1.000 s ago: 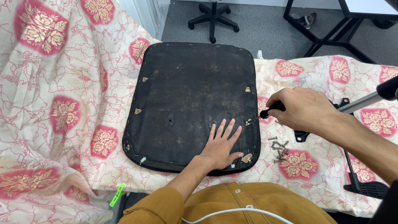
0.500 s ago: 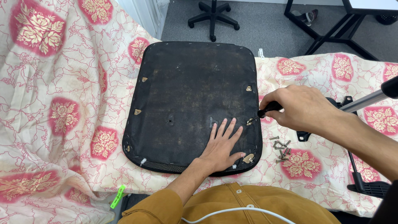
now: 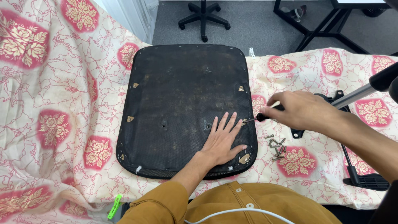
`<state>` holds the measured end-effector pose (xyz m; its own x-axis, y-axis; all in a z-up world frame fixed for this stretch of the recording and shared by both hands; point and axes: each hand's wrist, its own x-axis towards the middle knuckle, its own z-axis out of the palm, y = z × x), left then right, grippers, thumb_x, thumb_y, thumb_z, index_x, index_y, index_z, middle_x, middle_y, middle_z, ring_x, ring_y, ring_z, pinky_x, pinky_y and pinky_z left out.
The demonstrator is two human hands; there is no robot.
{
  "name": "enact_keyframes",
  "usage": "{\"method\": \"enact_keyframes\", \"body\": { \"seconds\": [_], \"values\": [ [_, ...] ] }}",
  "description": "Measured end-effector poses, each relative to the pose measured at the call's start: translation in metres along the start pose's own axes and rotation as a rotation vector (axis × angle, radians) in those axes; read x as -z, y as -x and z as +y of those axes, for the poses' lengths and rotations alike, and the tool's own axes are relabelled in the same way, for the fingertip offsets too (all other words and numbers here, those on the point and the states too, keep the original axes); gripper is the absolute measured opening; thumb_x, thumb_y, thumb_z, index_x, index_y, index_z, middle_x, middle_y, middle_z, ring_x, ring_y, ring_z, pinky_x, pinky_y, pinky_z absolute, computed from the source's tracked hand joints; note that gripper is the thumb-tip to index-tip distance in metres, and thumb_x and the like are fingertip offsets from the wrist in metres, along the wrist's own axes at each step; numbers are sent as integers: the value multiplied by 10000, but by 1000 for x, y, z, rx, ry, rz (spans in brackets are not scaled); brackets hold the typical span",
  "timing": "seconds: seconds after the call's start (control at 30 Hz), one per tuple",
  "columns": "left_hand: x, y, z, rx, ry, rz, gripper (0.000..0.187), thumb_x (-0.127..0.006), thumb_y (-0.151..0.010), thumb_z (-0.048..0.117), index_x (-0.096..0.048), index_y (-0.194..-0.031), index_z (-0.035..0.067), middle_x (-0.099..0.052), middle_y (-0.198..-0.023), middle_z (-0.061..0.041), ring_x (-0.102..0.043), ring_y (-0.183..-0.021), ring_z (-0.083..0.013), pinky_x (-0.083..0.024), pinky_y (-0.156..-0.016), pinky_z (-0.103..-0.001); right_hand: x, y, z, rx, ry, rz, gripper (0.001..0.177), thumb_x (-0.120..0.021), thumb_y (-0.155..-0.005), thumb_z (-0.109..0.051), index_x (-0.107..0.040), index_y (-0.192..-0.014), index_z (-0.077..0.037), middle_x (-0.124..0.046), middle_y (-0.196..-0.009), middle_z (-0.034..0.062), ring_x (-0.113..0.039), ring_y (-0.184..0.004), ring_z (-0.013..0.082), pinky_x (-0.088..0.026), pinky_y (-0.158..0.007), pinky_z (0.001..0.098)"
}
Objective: The person uses a screwdriver to remove multiple screws from the underside of a black chair seat. The screws are placed on the patterned cloth nearby. The chair base remains detached beside the seat.
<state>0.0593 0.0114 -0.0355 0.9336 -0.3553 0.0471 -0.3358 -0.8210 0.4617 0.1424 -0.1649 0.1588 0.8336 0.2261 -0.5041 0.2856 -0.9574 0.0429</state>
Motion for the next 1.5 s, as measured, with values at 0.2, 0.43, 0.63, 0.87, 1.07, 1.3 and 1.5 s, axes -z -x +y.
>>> {"method": "enact_keyframes", "body": {
  "seconds": [0.2,0.43,0.63,0.87,1.07,1.3,1.5],
  "values": [
    [-6,-4,-1,-13,-63,23,859,-621,-928,514,-334,-1555,3,-203,-1655,-237,-127,-1547,-409,-92,-1229,-597,12,20,-15,110,24,43,330,-648,-907,-219,-719,-1227,-259,-762,-1131,22,-746,-990,235,-565,-941,414],
    [-13,0,-3,-48,-154,71,839,-519,-972,548,-318,-1555,-21,-217,-1655,-231,-149,-1544,-409,-111,-1226,-594,6,14,-24,256,143,153,300,-573,-943,-178,-721,-1204,-192,-747,-1025,112,-731,-945,282,-565,-887,442],
    [-14,0,-5,-54,-167,57,826,-496,-986,545,-304,-1563,-13,-207,-1660,-232,-140,-1543,-413,-107,-1225,-598,5,8,-20,251,53,165,294,-577,-916,-161,-740,-1161,-158,-763,-879,142,-744,-852,292,-570,-851,461],
    [-12,-2,-7,-58,-149,31,842,-506,-975,556,-296,-1564,-8,-189,-1662,-228,-125,-1546,-408,-99,-1221,-597,6,15,-32,138,58,116,391,-523,-1032,-426,-764,-1189,-161,-785,-855,171,-738,-811,305,-571,-855,457],
    [-14,-1,-9,-61,-110,42,859,-527,-965,564,-302,-1568,-5,-185,-1666,-239,-117,-1552,-410,-87,-1230,-587,24,-3,-16,-4,-120,37,332,-584,-975,-375,-721,-1231,-215,-820,-911,82,-785,-731,217,-626,-757,403],
    [-16,0,-12,-68,-70,77,830,-520,-968,586,-309,-1590,79,-162,-1654,-277,-111,-1548,-427,-79,-1232,-578,35,-59,21,177,-76,422,339,-767,-859,-216,-792,-1197,-209,-797,-929,127,-735,-824,279,-562,-746,418],
    [-15,2,-13,-64,-44,76,807,-524,-973,585,-321,-1606,127,-165,-1669,-269,-112,-1560,-423,-79,-1249,-577,27,-88,23,154,-132,364,331,-757,-871,-228,-784,-1201,-231,-805,-956,100,-763,-832,270,-577,-781,421]
  ]
}}
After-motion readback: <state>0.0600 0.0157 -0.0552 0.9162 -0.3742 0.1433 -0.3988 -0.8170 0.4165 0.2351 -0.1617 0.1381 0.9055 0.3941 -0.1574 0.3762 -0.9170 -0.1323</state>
